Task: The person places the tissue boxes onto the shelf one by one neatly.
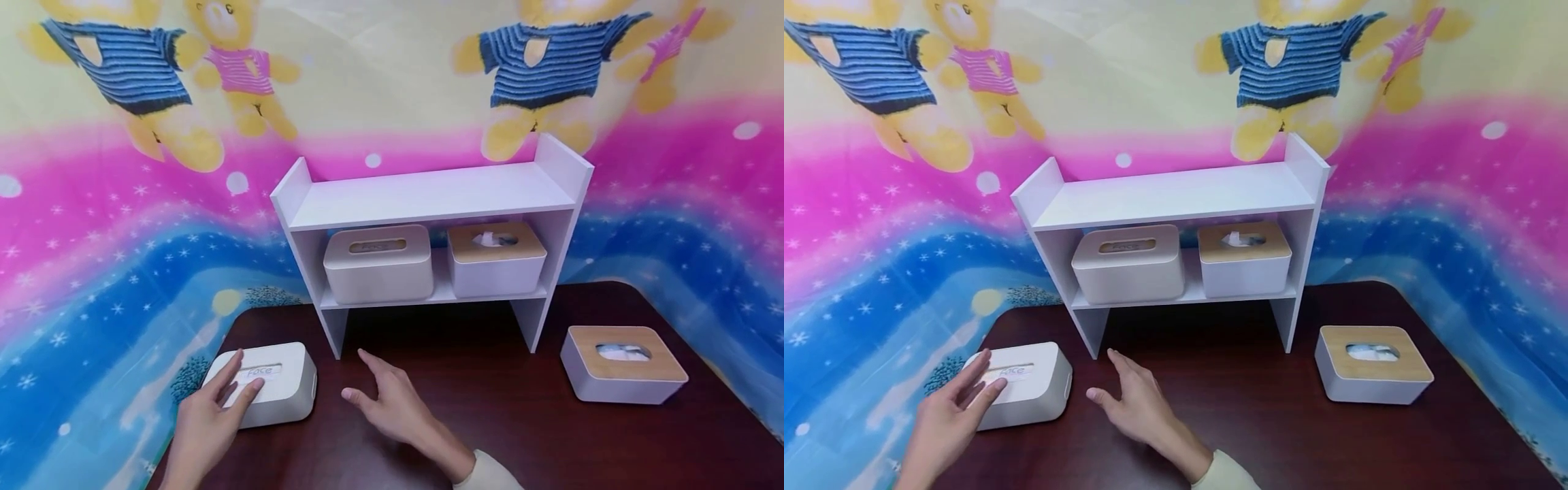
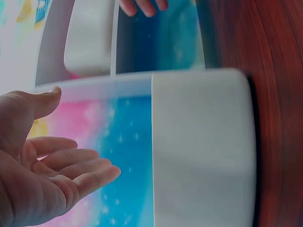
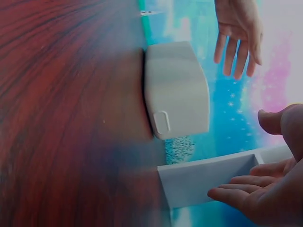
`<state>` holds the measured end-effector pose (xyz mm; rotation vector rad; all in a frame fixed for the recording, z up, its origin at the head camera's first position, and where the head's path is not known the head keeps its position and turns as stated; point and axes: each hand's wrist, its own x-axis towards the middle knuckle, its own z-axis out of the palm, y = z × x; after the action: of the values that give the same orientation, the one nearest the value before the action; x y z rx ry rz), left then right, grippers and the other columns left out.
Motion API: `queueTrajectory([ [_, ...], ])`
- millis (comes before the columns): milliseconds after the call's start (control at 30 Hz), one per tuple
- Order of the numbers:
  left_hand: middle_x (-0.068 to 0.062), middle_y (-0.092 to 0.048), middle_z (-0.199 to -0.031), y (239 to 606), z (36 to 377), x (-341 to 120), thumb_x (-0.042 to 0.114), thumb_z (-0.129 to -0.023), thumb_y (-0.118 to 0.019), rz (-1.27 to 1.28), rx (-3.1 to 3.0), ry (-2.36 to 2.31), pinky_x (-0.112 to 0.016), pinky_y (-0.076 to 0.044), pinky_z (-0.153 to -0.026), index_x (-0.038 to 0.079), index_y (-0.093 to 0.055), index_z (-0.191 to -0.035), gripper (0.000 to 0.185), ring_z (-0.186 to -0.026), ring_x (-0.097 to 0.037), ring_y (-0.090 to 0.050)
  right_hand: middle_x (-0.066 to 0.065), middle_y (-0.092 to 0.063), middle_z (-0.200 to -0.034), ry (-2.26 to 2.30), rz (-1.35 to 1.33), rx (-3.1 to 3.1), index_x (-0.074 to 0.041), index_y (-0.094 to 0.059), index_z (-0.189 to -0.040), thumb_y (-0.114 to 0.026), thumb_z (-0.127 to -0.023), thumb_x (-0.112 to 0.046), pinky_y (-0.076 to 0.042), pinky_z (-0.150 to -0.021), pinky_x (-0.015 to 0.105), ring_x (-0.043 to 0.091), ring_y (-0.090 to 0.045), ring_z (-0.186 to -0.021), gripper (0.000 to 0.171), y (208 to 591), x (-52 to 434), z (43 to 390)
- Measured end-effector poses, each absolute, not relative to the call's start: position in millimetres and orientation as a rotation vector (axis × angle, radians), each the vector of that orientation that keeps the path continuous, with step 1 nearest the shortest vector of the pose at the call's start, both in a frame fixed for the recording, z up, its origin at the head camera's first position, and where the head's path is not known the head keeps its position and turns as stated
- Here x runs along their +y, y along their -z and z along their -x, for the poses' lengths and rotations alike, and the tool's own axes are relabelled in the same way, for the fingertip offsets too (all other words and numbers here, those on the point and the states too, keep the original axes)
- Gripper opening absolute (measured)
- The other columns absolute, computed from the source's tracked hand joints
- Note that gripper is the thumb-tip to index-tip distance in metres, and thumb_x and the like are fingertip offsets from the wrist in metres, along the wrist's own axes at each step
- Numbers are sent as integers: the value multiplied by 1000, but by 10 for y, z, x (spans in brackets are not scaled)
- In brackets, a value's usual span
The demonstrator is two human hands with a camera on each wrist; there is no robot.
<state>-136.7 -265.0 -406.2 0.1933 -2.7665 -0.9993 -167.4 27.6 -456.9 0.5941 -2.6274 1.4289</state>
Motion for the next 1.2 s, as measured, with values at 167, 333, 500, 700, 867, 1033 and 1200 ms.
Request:
queueTrajectory([
  [167, -31, -45, -163, 4101, 1369, -2853, 49, -102, -73, -318, -2773, 961, -53, -62, -94, 17, -41, -166, 78, -136, -49, -59, 15, -55, -161, -1456, -605, -2652, -4, -49, -160, -75, -101, -44, -46, -122, 50, 28, -54, -150, 76, 4629, 189, 1740],
  [333, -34, -49, -157, 4166, 1376, -3007, 54, -100, -73, -388, -2754, 934, -58, -61, -95, 16, -39, -167, 84, -135, -49, -59, 16, -53, -163, -1452, -637, -2669, -2, -46, -161, -77, -100, -44, -45, -124, 48, 28, -52, -151, 80, 4670, 85, 1811],
  [500, -41, -59, -141, 4230, 1436, -3156, 62, -101, -67, -435, -2862, 882, -66, -57, -99, 10, -25, -171, 97, -134, -53, -58, 18, -51, -165, -1443, -692, -2694, -1, -44, -162, -76, -100, -44, -44, -124, 46, 29, -51, -152, 82, 4694, -65, 1853],
  [700, -39, -26, -166, 4308, 1506, -3296, 67, -102, -61, -452, -2983, 937, -65, -50, -112, 3, -3, -171, 111, -143, -52, -49, 14, -48, -168, -1429, -726, -2766, -7, -43, -164, -74, -101, -49, -43, -126, 46, 30, -49, -154, 83, 4698, -246, 1885],
  [867, -35, -7, -173, 4376, 1546, -3371, 68, -103, -59, -463, -3019, 1030, -63, -43, -119, -1, 11, -168, 118, -154, -52, -35, 12, -44, -171, -1411, -726, -2821, -8, -41, -166, -74, -100, -50, -41, -127, 46, 31, -45, -157, 85, 4732, -362, 1951],
  [1033, -36, 3, -172, 4452, 1561, -3420, 68, -104, -56, -474, -3050, 1095, -64, -36, -123, -4, 19, -164, 120, -157, -55, -24, 12, -40, -173, -1411, -721, -2848, -7, -37, -167, -74, -100, -51, -40, -128, 46, 31, -42, -158, 88, 4797, -474, 2012],
  [1200, -42, -8, -167, 4515, 1546, -3441, 70, -105, -53, -463, -3097, 1058, -67, -40, -120, -11, 13, -163, 119, -153, -55, -33, 15, -39, -173, -1424, -772, -2849, -5, -34, -168, -74, -100, -49, -39, -129, 41, 28, -40, -160, 91, 4822, -593, 2026],
])
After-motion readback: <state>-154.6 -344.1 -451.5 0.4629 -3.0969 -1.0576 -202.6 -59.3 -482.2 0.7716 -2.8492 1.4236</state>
